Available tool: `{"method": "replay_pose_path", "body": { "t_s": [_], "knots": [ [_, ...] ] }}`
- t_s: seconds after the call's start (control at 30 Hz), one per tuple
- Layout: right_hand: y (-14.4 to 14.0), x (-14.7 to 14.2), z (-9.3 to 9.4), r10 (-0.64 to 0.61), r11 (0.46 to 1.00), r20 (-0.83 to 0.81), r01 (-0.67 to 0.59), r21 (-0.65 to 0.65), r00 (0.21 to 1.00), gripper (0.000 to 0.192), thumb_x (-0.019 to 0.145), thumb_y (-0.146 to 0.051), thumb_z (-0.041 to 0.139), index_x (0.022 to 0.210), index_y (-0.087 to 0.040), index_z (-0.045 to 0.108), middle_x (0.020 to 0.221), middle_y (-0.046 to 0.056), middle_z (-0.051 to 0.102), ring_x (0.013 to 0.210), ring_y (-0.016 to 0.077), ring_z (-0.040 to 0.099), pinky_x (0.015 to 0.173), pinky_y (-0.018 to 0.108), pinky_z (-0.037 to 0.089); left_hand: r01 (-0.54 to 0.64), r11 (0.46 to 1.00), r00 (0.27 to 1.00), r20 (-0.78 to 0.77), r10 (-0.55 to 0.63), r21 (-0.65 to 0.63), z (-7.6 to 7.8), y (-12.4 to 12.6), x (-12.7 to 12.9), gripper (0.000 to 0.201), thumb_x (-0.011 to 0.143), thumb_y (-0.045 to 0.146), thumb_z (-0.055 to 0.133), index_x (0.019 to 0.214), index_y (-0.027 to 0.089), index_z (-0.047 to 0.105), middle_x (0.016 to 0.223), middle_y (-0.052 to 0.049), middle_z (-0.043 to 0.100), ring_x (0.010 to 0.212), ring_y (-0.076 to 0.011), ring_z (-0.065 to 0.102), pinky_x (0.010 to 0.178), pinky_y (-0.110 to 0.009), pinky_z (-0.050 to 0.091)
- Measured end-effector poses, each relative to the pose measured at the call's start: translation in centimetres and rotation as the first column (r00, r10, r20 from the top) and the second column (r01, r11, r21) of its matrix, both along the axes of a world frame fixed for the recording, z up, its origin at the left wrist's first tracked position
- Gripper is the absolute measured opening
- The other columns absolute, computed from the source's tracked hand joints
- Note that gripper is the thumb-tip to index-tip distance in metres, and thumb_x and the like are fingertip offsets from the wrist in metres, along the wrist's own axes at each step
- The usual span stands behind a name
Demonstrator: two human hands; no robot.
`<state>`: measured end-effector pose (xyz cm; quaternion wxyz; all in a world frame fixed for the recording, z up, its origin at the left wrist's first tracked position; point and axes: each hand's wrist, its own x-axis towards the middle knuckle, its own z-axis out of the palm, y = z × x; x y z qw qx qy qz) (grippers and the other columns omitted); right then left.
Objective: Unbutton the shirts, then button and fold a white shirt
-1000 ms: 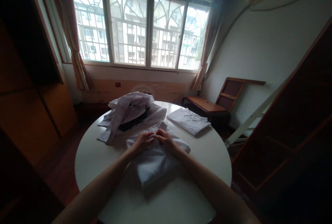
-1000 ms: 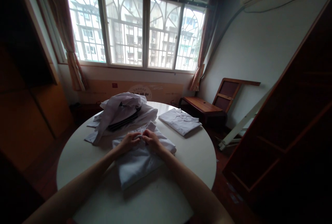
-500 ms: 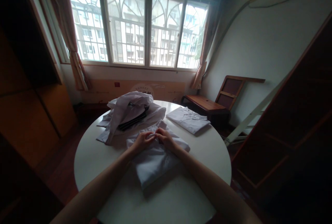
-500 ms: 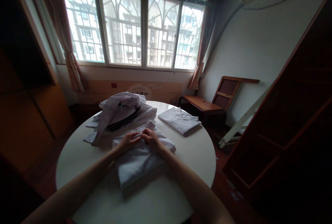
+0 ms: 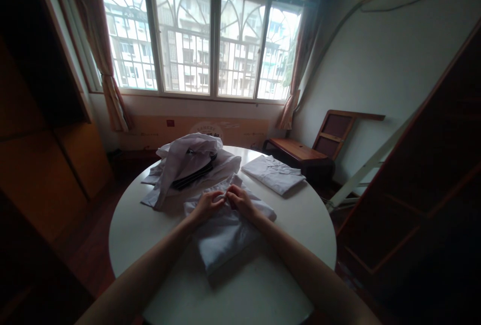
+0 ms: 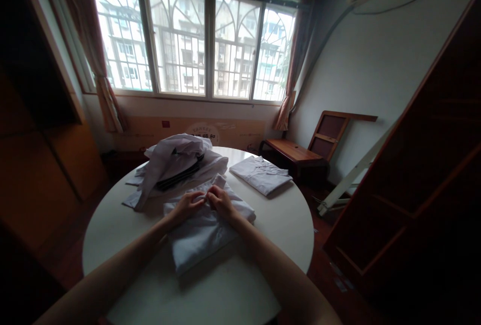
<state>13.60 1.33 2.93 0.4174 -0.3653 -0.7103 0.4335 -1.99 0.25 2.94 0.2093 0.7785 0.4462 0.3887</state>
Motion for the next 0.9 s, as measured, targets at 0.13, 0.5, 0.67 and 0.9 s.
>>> {"method": "replay_pose_path", "body": {
  "t_s": [0.13, 0.5, 0.67, 0.9],
  "knots": [
    [-0.2, 0.0, 0.1, -0.004, 0.998, -0.008, 0.004, 0.061, 1.000, 0.013, 0.077, -0.028, 0.042, 0.068, -0.019, 0.044, 0.055, -0.005, 0.038, 0.048, 0.0076, 0.033, 0.045, 0.021, 0.026, -0.010, 1.000, 1.000, 0.009, 0.010, 0.002, -0.1, 0.0, 0.0, 0.022, 0.074, 0.026, 0.053, 0.090, 0.017, 0.066, 0.087, -0.003, 0.068, 0.076, -0.0180, 0.061, 0.071, -0.026, 0.046],
    [-0.4, 0.0, 0.1, -0.165, 0.891, 0.181, 0.068, 0.449, 0.970, 0.008, 0.068, -0.016, 0.049, 0.069, -0.019, 0.042, 0.064, -0.004, 0.044, 0.056, 0.0091, 0.040, 0.052, 0.021, 0.033, 0.046, 0.997, 0.995, 0.095, -0.040, -0.062, 0.1, 0.4, 0.0, 0.030, 0.075, 0.039, 0.051, 0.080, 0.013, 0.066, 0.078, -0.005, 0.068, 0.072, -0.0185, 0.059, 0.066, -0.025, 0.044],
    [-0.5, 0.0, 0.2, -0.227, 0.841, 0.211, 0.082, 0.535, 0.951, 0.010, 0.066, -0.013, 0.052, 0.070, -0.019, 0.044, 0.069, -0.002, 0.047, 0.059, 0.0098, 0.042, 0.054, 0.022, 0.034, 0.098, 0.990, 0.988, 0.133, -0.084, -0.100, 0.2, 0.5, -0.3, 0.034, 0.077, 0.041, 0.046, 0.082, 0.012, 0.064, 0.080, -0.005, 0.067, 0.074, -0.0187, 0.059, 0.068, -0.026, 0.044],
    [-0.6, -0.1, 0.0, -0.307, 0.817, 0.214, 0.140, 0.560, 0.927, 0.007, 0.077, -0.019, 0.051, 0.070, -0.017, 0.052, 0.071, 0.001, 0.052, 0.062, 0.0109, 0.047, 0.059, 0.023, 0.037, 0.068, 0.988, 0.990, 0.129, -0.050, -0.137, 0.4, 0.6, -1.2, 0.029, 0.073, 0.031, 0.052, 0.094, 0.014, 0.062, 0.096, -0.006, 0.065, 0.089, -0.0212, 0.057, 0.080, -0.029, 0.042]
  ]
}}
